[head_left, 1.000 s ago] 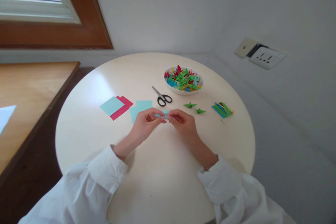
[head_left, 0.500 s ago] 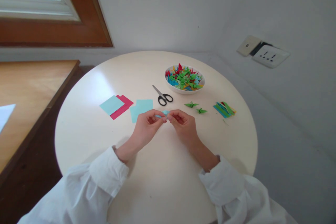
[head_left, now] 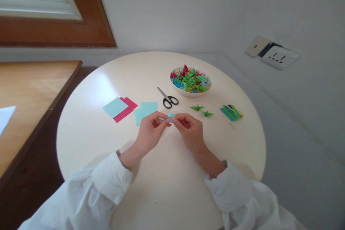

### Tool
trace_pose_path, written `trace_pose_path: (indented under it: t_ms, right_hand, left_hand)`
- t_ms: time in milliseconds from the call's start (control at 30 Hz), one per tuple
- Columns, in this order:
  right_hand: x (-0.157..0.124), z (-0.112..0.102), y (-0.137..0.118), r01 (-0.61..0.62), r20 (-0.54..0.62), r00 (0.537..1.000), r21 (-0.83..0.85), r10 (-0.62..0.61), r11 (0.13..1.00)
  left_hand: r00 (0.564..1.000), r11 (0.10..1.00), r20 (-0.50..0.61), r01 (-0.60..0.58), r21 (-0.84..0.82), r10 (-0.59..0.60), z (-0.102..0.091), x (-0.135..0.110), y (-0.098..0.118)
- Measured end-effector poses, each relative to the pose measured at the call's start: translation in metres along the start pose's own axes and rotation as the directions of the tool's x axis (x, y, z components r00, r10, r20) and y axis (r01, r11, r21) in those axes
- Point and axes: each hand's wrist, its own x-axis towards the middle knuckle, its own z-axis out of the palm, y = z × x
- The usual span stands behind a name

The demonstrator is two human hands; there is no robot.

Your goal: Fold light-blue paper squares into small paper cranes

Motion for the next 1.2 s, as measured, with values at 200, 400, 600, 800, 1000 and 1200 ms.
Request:
trace_pose_path:
  t_ms: [200,400,600,800,1000,1200]
  right_hand:
    - [0.001,-0.001,0.003,-0.017,0.01,1.0,0.015,0.017,1.0]
    - [0.004,-0.002,0.009,-0.04,-0.027,0.999,0.082,0.043,0.996]
    - [0.005,-0.002,0.01,-0.089,0.055,0.995,0.118,0.083,0.989]
    - [0.006,-0.005,0.01,-0.077,0.19,0.98,0.094,0.058,0.993]
    - [0.007,-0.006,0.013,-0.051,0.168,0.985,0.012,0.048,0.999]
    - [0.006,-0.007,0.011,0.011,0.104,0.995,-0.075,-0.004,0.997]
  left_hand:
    - [1.0,1.0,0.005,-0.005,-0.028,0.005,0.0,0.0,-0.001]
    - [0.999,0.997,0.028,-0.016,-0.075,0.018,0.0,0.001,-0.003]
    - [0.994,0.989,0.104,0.005,-0.15,0.011,-0.002,0.003,-0.007]
    - [0.98,0.991,0.191,0.08,-0.109,-0.059,-0.006,0.007,-0.007]
    - [0.979,0.99,0.195,0.082,-0.111,-0.059,-0.005,0.007,-0.009]
    - [0.988,0.988,0.135,0.091,-0.125,-0.074,-0.004,0.007,-0.012]
